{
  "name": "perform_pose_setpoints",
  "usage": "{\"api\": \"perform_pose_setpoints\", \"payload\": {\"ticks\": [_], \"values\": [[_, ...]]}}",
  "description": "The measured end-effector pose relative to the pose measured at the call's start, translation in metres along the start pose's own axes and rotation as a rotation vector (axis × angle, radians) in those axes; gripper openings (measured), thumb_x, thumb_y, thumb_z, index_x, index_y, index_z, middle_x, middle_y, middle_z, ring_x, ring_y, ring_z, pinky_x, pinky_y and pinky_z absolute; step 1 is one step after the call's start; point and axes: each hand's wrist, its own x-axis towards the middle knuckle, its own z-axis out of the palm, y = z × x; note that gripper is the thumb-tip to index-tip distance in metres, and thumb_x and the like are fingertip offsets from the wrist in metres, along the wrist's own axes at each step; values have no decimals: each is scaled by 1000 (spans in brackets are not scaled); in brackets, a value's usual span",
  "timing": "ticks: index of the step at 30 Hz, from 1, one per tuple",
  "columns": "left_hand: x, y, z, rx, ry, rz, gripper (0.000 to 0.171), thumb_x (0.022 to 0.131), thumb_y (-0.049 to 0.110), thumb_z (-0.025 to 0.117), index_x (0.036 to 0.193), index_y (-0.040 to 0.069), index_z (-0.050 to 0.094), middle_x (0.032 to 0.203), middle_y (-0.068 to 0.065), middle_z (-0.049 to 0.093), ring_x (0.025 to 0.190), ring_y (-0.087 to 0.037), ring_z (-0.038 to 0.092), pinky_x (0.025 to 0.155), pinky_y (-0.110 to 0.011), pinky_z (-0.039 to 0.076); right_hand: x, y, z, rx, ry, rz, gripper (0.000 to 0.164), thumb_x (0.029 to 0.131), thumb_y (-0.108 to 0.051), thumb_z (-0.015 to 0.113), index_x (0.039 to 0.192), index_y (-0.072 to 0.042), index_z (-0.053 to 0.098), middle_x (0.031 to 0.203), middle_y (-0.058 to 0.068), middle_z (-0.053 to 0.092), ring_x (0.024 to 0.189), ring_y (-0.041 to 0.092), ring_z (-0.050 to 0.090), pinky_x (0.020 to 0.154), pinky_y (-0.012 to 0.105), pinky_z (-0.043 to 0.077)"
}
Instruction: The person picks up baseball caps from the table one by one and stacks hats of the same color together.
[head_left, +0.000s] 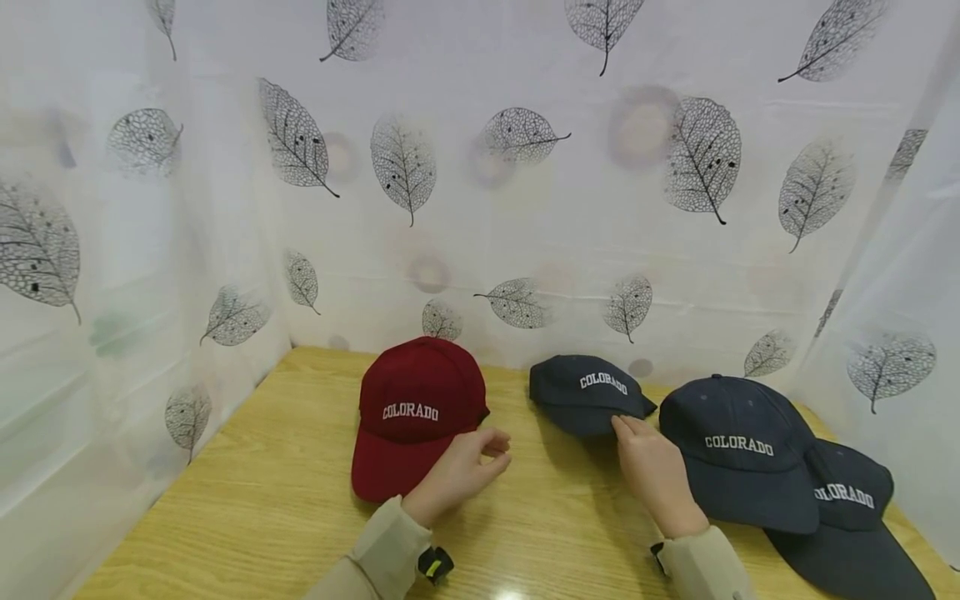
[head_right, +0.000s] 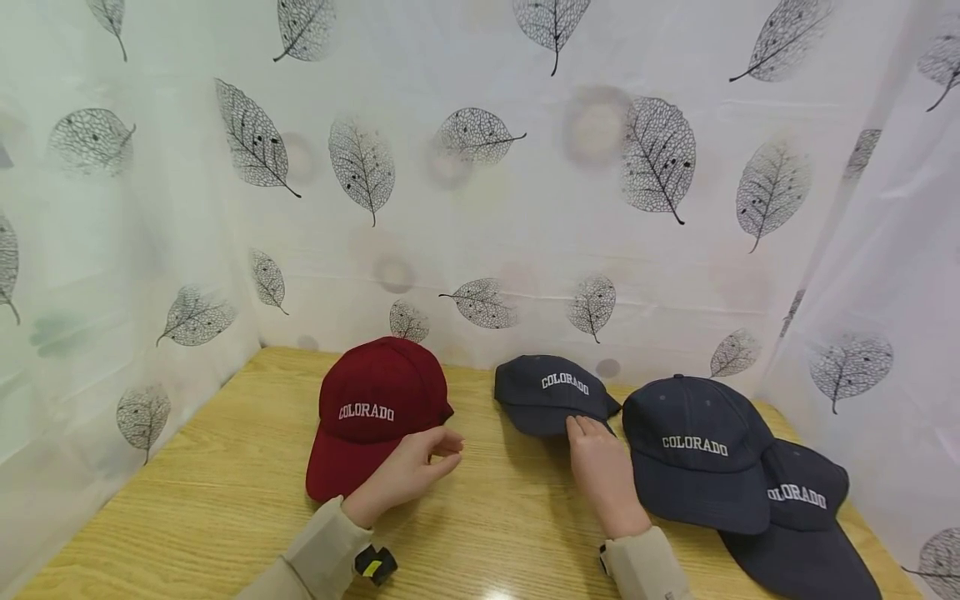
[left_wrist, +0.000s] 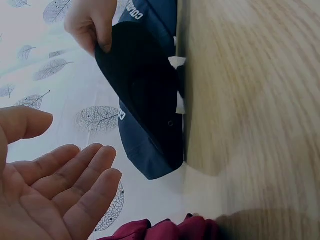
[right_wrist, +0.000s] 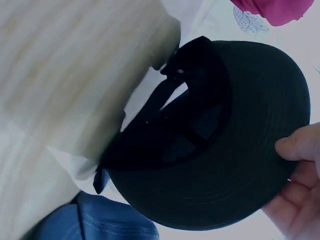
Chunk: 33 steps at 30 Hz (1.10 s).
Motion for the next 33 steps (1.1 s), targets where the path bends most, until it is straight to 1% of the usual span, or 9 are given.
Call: {"api": "perform_pose_setpoints", "payload": {"ticks": [5,11,15,17,20,23,25,28,33], "values": [[1,-2,-3,5,35,10,26,88,19,55,107,2,57,104,-9,60,93,-21,57,82,-39,45,2,1,-5,27,169,-46,26,69,6,65,94,6,63,88,19,62,76,32,60,59,38,49],[2,-4,-8,-22,51,7,27,89,21,54,108,3,56,105,-8,60,94,-22,57,83,-39,44,5,-2,-18,51,248,-71,29,66,8,64,95,6,62,86,20,61,75,33,60,58,39,49],[1,-6,-12,-55,63,-7,28,89,21,54,111,2,56,104,-8,59,93,-22,56,81,-36,44,9,-7,-27,66,304,-98,29,67,8,63,96,6,62,84,19,62,73,31,60,57,38,49],[2,-7,-13,-88,80,-10,29,90,20,53,112,1,56,105,-10,59,93,-23,57,81,-34,45,10,-11,-31,79,330,-107,26,71,7,61,96,5,62,84,18,62,73,30,60,57,37,49],[3,-8,-15,-126,124,-12,29,90,18,53,112,0,55,105,-12,59,95,-25,57,80,-33,46,13,-16,-37,94,354,-117,17,84,0,52,97,3,62,84,16,62,73,28,60,57,37,49],[3,-9,-18,-170,177,-32,29,89,16,53,112,-2,54,106,-15,59,95,-26,58,77,-32,47,15,-21,-43,104,386,-129,27,95,-11,39,96,2,63,83,15,63,71,27,60,56,35,48],[4,-9,-19,-207,209,-57,31,89,17,53,114,-3,53,108,-16,58,95,-26,57,74,-32,47,16,-25,-47,106,416,-139,31,97,-15,36,96,2,63,83,14,63,69,26,60,54,34,48],[4,-8,-22,-280,249,-108,35,90,17,52,117,-4,50,113,-19,56,98,-25,56,72,-31,48,18,-30,-54,125,482,-166,29,96,-13,39,95,2,63,83,14,64,68,26,60,53,34,47],[4,-7,-25,-361,322,-157,41,91,16,49,125,-6,43,125,-24,47,110,-31,49,79,-35,46,20,-42,-67,148,554,-200,24,93,-10,43,95,2,64,85,15,64,68,26,61,53,34,47]]}}
